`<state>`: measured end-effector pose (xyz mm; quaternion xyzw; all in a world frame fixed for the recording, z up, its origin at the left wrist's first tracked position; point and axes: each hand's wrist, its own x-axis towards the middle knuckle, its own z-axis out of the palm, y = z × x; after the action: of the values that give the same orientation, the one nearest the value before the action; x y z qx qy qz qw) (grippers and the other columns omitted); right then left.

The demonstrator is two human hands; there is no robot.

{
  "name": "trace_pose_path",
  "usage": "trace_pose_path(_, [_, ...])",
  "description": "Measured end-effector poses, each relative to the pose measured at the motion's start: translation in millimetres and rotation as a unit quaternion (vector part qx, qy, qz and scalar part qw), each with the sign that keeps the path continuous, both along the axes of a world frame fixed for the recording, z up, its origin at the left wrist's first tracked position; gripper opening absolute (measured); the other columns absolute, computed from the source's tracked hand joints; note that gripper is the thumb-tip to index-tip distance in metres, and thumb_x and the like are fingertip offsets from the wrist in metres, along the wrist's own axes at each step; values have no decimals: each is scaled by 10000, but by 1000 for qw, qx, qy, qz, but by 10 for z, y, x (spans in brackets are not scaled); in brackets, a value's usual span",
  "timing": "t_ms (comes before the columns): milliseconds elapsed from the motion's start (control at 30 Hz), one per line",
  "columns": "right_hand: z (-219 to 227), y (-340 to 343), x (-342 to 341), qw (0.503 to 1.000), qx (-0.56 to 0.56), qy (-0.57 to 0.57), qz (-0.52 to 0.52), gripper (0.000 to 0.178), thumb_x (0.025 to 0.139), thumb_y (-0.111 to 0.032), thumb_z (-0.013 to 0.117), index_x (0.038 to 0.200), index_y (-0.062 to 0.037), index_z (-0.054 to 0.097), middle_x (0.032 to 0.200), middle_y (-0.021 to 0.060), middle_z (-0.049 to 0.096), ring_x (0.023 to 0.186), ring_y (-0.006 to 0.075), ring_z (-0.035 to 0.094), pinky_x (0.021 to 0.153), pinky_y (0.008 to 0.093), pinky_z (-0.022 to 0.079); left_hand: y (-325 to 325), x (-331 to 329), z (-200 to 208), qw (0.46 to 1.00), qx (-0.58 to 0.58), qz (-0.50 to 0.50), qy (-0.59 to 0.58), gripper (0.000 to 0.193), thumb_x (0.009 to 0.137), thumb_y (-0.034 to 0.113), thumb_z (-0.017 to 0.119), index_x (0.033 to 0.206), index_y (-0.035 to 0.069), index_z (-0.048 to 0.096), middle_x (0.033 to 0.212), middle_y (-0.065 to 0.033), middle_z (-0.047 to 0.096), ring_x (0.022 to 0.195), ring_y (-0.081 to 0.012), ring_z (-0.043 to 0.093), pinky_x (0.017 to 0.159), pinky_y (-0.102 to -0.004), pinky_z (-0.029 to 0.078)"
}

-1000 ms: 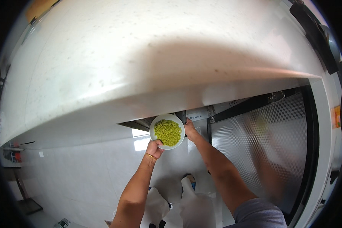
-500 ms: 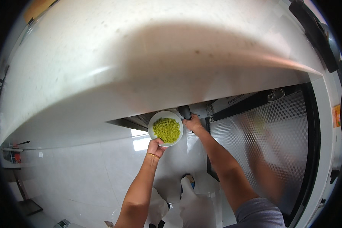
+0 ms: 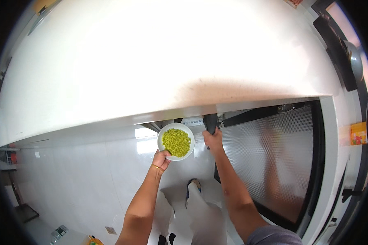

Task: The person washes a bowl and a pot with a sponge in a sink, puts mung beans into the pot, and pours water from a large bottle into the pot.

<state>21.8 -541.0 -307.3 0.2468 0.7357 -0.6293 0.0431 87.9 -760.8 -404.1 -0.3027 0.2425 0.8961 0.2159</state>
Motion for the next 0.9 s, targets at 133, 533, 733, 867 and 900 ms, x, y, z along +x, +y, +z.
trace_pose_path(133, [273, 27, 1083, 997, 69, -22, 7, 139, 732, -87, 641, 851, -63, 574, 585, -17, 507, 473, 90, 485, 421, 273, 384, -373, 626, 471, 1000, -14, -7, -27, 559, 653, -126, 461, 1204, -38, 493, 1066, -152, 591, 881, -278, 617, 652, -360, 528])
trace_pose_path(533, [3012, 196, 3302, 955, 107, -214, 172, 295, 711, -104, 707, 968, 20, 632, 810, 33, 633, 752, 115, 591, 695, 300, 488, -1306, 2206, 1731, 996, -23, 49, -65, 636, 622, -134, 465, 1246, -12, 493, 1178, -141, 585, 1086, -332, 583, 899, -444, 515])
trace_pose_path(733, [4101, 280, 2346, 982, 170, -40, 78, 214, 739, -56, 664, 941, 0, 623, 708, 8, 578, 640, 90, 544, 571, 272, 451, -1413, 2406, 2318, 996, -4, 49, -75, 622, 624, -151, 472, 1227, -5, 517, 1170, -144, 599, 1082, -333, 594, 893, -444, 529])
trace_pose_path(867, [4552, 242, 1461, 994, 106, -32, 21, 118, 765, -55, 631, 852, -51, 551, 601, -24, 481, 470, 60, 432, 419, 236, 337, -1460, 2501, 2524, 995, -1, 62, -72, 610, 629, -156, 489, 1217, 1, 528, 1172, -140, 602, 1073, -328, 602, 883, -439, 537])
trace_pose_path(900, [4610, 284, 1255, 993, 111, 14, 30, 102, 770, -48, 618, 826, -64, 534, 573, -31, 459, 434, 59, 400, 392, 237, 306, -1315, 2376, 2373, 996, 18, 68, -47, 605, 631, -155, 493, 1215, 1, 530, 1174, -140, 602, 1076, -327, 601, 885, -439, 536])
